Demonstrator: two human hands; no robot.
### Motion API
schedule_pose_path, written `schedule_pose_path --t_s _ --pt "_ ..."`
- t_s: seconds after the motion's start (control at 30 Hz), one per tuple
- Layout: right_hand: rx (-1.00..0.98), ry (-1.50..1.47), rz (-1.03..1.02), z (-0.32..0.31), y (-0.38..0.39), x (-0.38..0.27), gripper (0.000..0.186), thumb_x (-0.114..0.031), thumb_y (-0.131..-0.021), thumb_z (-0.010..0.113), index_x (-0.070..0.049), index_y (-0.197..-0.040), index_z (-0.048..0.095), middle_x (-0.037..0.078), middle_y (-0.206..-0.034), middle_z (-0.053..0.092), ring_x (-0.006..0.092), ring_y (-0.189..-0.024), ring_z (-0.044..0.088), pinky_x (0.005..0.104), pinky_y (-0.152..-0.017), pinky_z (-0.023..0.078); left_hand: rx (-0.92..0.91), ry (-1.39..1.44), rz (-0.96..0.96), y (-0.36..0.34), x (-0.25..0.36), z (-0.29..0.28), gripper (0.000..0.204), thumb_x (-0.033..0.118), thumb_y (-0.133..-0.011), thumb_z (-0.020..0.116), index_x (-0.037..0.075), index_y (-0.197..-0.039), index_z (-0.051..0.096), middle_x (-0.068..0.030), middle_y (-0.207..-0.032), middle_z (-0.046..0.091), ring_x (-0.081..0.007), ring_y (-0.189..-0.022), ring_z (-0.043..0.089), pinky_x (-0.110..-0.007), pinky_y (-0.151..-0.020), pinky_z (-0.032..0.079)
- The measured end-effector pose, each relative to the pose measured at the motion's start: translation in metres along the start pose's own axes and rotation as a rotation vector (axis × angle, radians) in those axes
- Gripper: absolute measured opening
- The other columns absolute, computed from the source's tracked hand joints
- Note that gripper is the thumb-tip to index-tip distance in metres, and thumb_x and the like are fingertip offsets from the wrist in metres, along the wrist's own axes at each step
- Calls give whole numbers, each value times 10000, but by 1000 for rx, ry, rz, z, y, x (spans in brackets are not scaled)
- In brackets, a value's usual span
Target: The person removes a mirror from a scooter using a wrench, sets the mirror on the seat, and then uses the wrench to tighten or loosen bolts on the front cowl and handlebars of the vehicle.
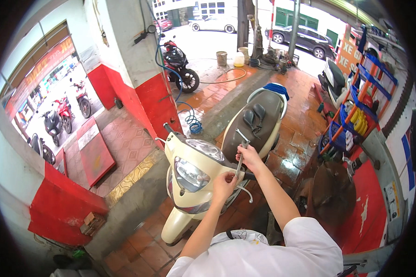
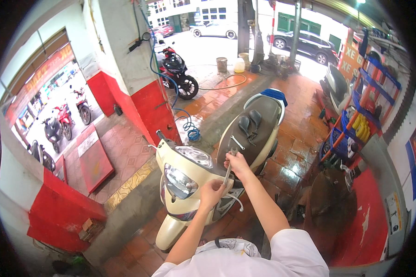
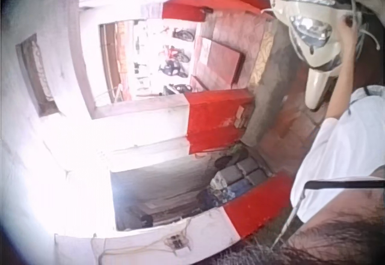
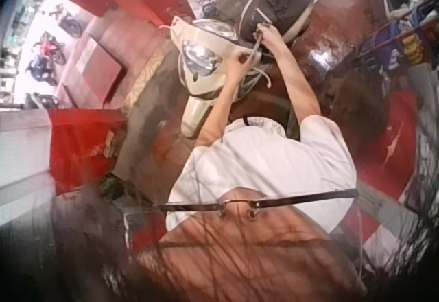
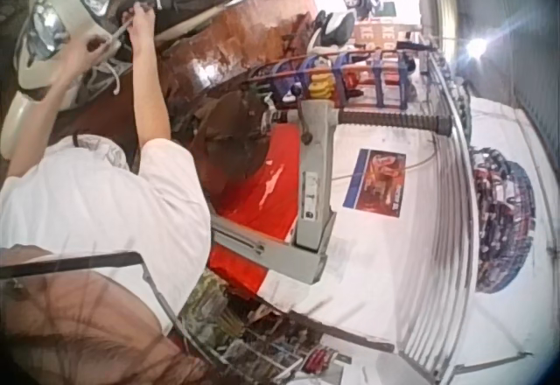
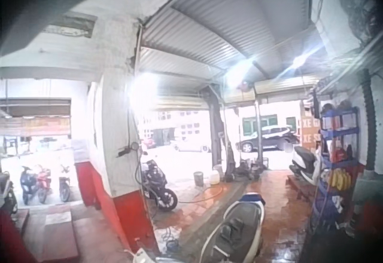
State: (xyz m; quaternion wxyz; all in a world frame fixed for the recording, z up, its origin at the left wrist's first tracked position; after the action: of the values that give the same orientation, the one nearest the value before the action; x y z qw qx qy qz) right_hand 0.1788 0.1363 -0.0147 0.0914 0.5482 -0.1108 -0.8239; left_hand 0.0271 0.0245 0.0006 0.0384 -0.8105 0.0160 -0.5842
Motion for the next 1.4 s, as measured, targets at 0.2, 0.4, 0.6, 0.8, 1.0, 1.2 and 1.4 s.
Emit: schedule_pose_path --t_s 0.2,0.4,0.6,0.8,1.0,1.2,1.4 --pt "-175 749 -487 59 4 21 446 -129 -837 685 37 -1229 552 103 -992 676 189 -885 644 323 -784 516 -45 84 70 7 -1 2 223 167 -817 785 -11 -896 677 -85 -765 706 -147 -701 683 -299 -677 549" --pt "-146 1294 -567 104 79 -2 490 -149 -707 662 -22 -1155 510 196 -841 681 388 -797 674 443 -751 537 -104 22 -39 29 -46 -66 247 105 -792 793 11 -977 658 -85 -850 710 -146 -745 686 -285 -705 552" --pt "-349 1265 -757 109 137 17 327 -171 -726 739 -36 -954 548 179 -766 639 402 -779 638 480 -745 504 147 -75 144 20 5 -128 234 29 -780 759 20 -986 651 -92 -861 684 -165 -715 660 -300 -631 533" --pt "-208 961 -1067 58 182 24 306 -161 -703 863 -89 -702 565 52 -721 614 260 -775 645 430 -906 502 77 -178 201 18 16 -138 211 20 -807 741 25 -999 654 -66 -863 684 -120 -684 632 -274 -595 519" --pt "292 381 -1029 -28 172 28 87 -108 -896 633 -43 -839 635 75 -898 678 227 -925 634 373 -935 461 -44 -130 121 23 -13 -104 188 70 -842 741 24 -1001 653 -42 -828 671 -103 -708 621 -268 -620 511" --pt "319 -8 -400 -82 58 50 227 -213 -970 565 -37 -833 606 28 -793 602 109 -756 545 268 -729 437 -122 -172 153 17 14 -81 146 79 -861 731 24 -975 660 -17 -761 630 -93 -688 586 -243 -616 486" --pt "299 615 -316 -54 -1 11 292 -278 -754 725 -29 -678 594 90 -606 602 219 -590 603 369 -581 458 -74 -83 129 22 9 -84 127 76 -852 727 13 -948 671 -53 -809 661 -124 -708 625 -269 -626 513"
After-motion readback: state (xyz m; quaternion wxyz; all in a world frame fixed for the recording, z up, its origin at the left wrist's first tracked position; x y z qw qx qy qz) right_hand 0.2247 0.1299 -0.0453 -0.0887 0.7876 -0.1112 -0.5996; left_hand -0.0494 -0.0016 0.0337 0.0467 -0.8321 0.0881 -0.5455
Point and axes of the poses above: each hand's wrist, its own y-axis away from the middle knuckle, its own z-axis out of the palm, x = y × z, the point moved 8 cm from there along -y, towards the middle knuckle
